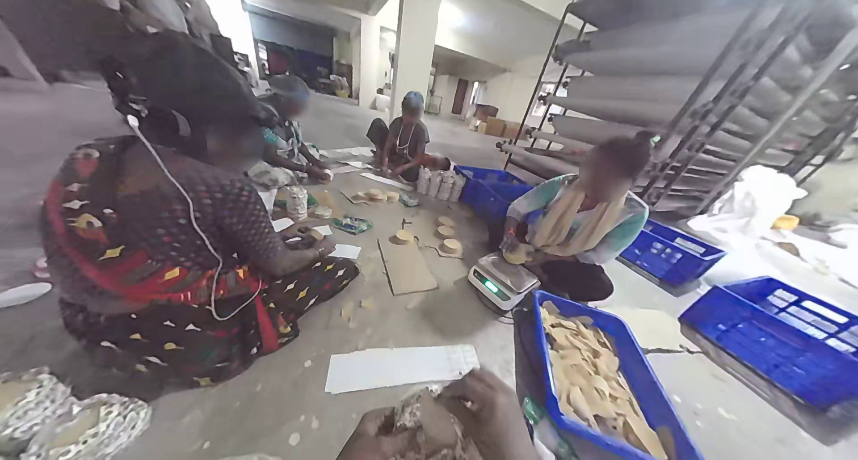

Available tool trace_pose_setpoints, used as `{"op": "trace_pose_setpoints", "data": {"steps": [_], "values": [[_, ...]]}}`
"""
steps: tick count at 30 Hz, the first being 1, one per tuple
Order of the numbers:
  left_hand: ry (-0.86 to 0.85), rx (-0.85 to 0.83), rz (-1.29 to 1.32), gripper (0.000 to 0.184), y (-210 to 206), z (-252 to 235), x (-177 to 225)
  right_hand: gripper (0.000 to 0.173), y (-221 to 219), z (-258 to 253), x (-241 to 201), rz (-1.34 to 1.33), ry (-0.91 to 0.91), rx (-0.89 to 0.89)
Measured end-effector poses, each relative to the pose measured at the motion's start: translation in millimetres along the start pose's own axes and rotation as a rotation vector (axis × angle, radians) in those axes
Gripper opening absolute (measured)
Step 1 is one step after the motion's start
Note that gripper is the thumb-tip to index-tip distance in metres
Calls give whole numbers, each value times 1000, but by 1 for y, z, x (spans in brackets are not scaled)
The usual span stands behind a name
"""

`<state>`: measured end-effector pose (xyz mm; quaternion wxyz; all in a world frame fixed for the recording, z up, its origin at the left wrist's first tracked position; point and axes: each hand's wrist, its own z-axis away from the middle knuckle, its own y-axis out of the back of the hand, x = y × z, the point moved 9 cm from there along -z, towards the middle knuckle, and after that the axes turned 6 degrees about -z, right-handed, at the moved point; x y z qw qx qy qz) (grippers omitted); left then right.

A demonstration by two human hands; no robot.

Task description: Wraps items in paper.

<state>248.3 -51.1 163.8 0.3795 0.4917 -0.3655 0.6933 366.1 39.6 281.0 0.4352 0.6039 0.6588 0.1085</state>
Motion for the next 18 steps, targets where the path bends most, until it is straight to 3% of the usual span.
{"op": "trace_pose_setpoints", "data": {"steps": [2, 3, 6, 9, 14, 18], "values": [[16, -140, -34, 11, -9, -1, 1, 13, 7, -10, 9, -191, -50, -21], [11, -193, -43, 12, -12, -2, 4, 9, 8, -9, 3, -198, 30, -12], [-19, -287, -104, 11, -10, -6, 10, 12, 5, 10, -35, 98, 350, 20], [-22, -303, -109, 15, -5, -8, 4, 19, -17, 37, -50, 399, 366, -202], [88, -505, -166, 18, -25, -7, -11, 8, -2, 12, -26, -54, 235, -189], [137, -567, -277, 13, -26, -8, -8, 18, -17, 33, -40, 2, 545, -213]]}}
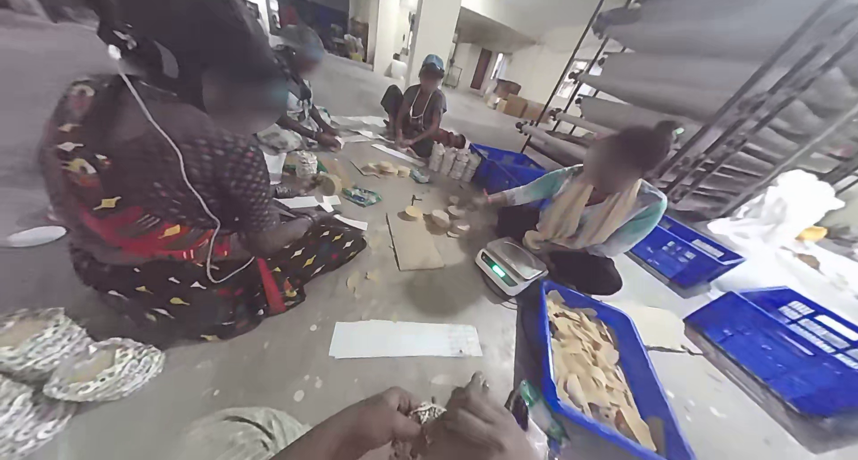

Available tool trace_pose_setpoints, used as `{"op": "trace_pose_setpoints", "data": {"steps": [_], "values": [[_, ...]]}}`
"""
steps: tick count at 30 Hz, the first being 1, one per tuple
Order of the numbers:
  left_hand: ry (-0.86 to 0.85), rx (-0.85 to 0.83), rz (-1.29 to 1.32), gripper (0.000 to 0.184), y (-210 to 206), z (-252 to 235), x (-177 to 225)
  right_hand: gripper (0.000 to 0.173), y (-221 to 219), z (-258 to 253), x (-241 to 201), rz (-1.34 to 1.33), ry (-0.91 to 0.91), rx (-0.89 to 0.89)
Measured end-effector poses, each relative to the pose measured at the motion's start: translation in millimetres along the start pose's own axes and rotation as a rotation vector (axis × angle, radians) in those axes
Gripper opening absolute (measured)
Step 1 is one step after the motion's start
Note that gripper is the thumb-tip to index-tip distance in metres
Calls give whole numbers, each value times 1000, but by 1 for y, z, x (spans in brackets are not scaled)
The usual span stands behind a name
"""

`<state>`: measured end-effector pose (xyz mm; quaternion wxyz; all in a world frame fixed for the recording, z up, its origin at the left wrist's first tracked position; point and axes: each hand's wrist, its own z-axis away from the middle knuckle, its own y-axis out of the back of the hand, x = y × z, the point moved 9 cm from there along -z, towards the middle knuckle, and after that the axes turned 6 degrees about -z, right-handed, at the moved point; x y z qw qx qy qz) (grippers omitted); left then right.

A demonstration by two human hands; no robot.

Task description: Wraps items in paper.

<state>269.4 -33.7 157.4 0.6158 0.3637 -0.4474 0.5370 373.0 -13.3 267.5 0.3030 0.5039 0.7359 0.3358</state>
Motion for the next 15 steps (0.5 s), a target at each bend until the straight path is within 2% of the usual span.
{"op": "trace_pose_setpoints", "data": {"steps": [3, 6, 8, 10, 13, 15], "values": [[9, -49, -77, 5, 9, -5, -18, 14, -26, 13, -13, 110, -9, -118], [34, -29, -50, 4, 20, -11, -42, 24, -59, 30, -10, 251, -97, -234], [137, 50, -44, 9, 28, -21, -69, 25, -80, 47, 5, 195, -188, -268], [236, 145, -107, 20, 43, -34, -95, 23, -96, 70, 37, 30, -375, -228], [270, 402, -522, 35, 82, -58, -105, 25, -107, 110, 77, 21, -648, -27], [124, 614, -870, 39, 94, -80, -110, 24, -121, 136, 87, -47, -827, -8]]}}
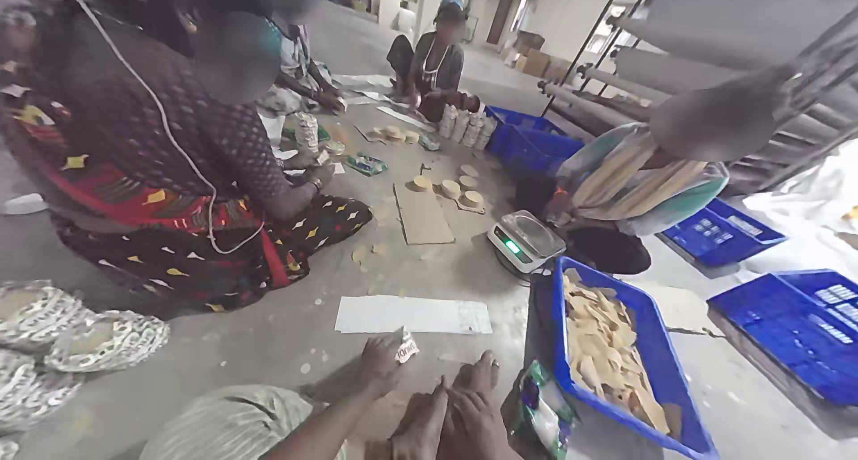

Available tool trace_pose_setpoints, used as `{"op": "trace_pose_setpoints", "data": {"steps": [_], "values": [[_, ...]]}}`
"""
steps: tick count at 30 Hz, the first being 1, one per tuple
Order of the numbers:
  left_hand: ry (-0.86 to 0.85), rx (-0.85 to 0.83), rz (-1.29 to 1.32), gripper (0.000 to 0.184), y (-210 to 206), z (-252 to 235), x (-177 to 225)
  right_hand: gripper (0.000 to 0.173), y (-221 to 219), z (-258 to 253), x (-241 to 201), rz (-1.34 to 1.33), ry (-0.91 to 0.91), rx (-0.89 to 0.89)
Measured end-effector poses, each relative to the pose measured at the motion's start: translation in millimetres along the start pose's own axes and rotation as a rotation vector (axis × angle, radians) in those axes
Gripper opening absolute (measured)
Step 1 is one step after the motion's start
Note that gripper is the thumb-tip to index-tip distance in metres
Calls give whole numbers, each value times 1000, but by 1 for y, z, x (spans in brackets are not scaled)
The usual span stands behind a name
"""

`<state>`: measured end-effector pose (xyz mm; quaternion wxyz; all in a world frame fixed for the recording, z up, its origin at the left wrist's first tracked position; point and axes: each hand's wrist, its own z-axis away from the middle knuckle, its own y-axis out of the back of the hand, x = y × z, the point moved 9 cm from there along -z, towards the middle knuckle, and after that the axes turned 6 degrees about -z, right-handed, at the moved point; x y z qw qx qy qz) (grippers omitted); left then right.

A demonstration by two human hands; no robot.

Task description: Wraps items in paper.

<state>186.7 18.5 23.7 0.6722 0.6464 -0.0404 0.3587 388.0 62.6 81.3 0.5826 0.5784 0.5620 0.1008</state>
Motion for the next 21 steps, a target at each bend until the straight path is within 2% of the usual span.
{"op": "trace_pose_setpoints", "data": {"steps": [1, 2, 6, 8, 9, 12, 14, 16, 17, 19, 21], "values": [[-51, 79, -100, 38, -14, -9, -4, 23, -8, 7, 7, -27, -56, -20], [-64, 59, -167, 39, -33, -14, -8, 21, -15, 13, 10, -36, -79, -29], [-96, -273, -365, 59, -97, -6, -4, 22, -28, 11, 6, 70, -54, -101], [-89, -304, -360, 56, -93, 0, -4, 28, -42, -7, 3, 121, -54, -152], [-83, -306, -350, 56, -86, 0, -5, 34, -54, -19, 1, 150, -77, -231], [-29, -281, -316, 59, -66, -8, -19, 53, -121, -54, 10, 244, -152, -598], [-42, -263, -291, 43, -64, -10, -27, 44, -150, -68, 14, 295, -168, -751], [-53, -285, -278, 29, -57, -13, -27, 33, -153, -85, 17, 279, -199, -787], [-50, -320, -289, 27, -51, -14, -24, 32, -152, -92, 21, 268, -211, -763], [-85, -354, -283, 31, -46, -18, -21, 34, -150, -98, 30, 252, -239, -717], [-168, -329, -262, 42, -48, -24, -22, 46, -157, -96, 33, 259, -235, -773]]}}
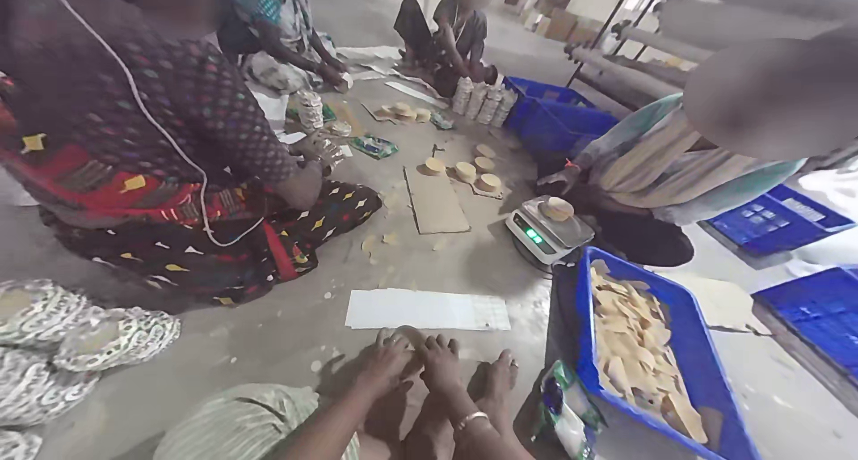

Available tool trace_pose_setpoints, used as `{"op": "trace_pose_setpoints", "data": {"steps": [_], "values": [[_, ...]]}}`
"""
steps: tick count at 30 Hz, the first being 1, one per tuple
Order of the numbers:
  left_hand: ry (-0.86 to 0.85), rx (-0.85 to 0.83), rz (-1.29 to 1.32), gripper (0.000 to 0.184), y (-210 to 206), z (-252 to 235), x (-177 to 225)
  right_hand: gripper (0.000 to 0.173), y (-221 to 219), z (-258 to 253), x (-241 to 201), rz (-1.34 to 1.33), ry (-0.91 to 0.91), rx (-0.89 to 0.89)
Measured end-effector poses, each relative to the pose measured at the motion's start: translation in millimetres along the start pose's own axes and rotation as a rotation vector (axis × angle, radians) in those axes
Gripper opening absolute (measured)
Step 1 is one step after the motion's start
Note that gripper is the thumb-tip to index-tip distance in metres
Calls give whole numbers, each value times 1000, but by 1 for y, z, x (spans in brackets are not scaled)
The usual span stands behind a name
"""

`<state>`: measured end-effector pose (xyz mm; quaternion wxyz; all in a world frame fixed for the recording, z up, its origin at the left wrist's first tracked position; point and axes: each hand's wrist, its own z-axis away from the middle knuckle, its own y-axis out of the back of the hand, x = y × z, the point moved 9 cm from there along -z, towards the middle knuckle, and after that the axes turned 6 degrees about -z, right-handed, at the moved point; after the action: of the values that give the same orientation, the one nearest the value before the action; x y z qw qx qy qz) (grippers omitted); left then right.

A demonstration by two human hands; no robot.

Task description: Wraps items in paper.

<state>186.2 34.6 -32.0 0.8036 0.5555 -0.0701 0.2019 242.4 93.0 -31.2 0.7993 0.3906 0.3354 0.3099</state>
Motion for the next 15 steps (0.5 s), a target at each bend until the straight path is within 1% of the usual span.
{"op": "trace_pose_setpoints", "data": {"steps": [1, 2, 3, 4, 5, 6, 8, 9, 10, 12, 13, 15], "values": [[-32, 18, -6, 46, -1, -2, 0, 48, -6, -1, -2, 16, 17, -28], [-51, 25, -23, 42, -3, -3, -1, 43, -11, 0, -5, 36, 34, -44], [-58, 7, -41, 38, -5, -4, -1, 35, -11, 2, -7, 51, 50, -29], [-49, -29, -51, 33, -8, -5, -1, 29, -6, 6, -9, 39, 53, -6], [-34, -50, -50, 29, -10, -5, -2, 27, 4, 12, -9, -13, 36, 38], [-9, -67, -42, 29, -13, -5, -4, 26, 18, 24, -5, -139, 9, 133], [54, -129, 11, 40, -16, -4, -8, 23, 36, 51, 13, -543, -58, 443], [54, -152, -1, 43, -17, -5, -8, 26, 29, 60, 23, -731, -134, 546], [0, -140, -5, 38, -17, -5, -5, 36, 10, 63, 29, -887, -228, 566], [-81, -129, -28, 32, -15, -6, -3, 57, -44, 55, 28, -1134, -388, 473], [-95, -111, -26, 30, -12, -7, -3, 61, -67, 48, 25, -1230, -433, 473], [-88, -24, 24, 28, -7, -9, -4, 56, -82, 41, 17, -1309, -483, 558]]}}
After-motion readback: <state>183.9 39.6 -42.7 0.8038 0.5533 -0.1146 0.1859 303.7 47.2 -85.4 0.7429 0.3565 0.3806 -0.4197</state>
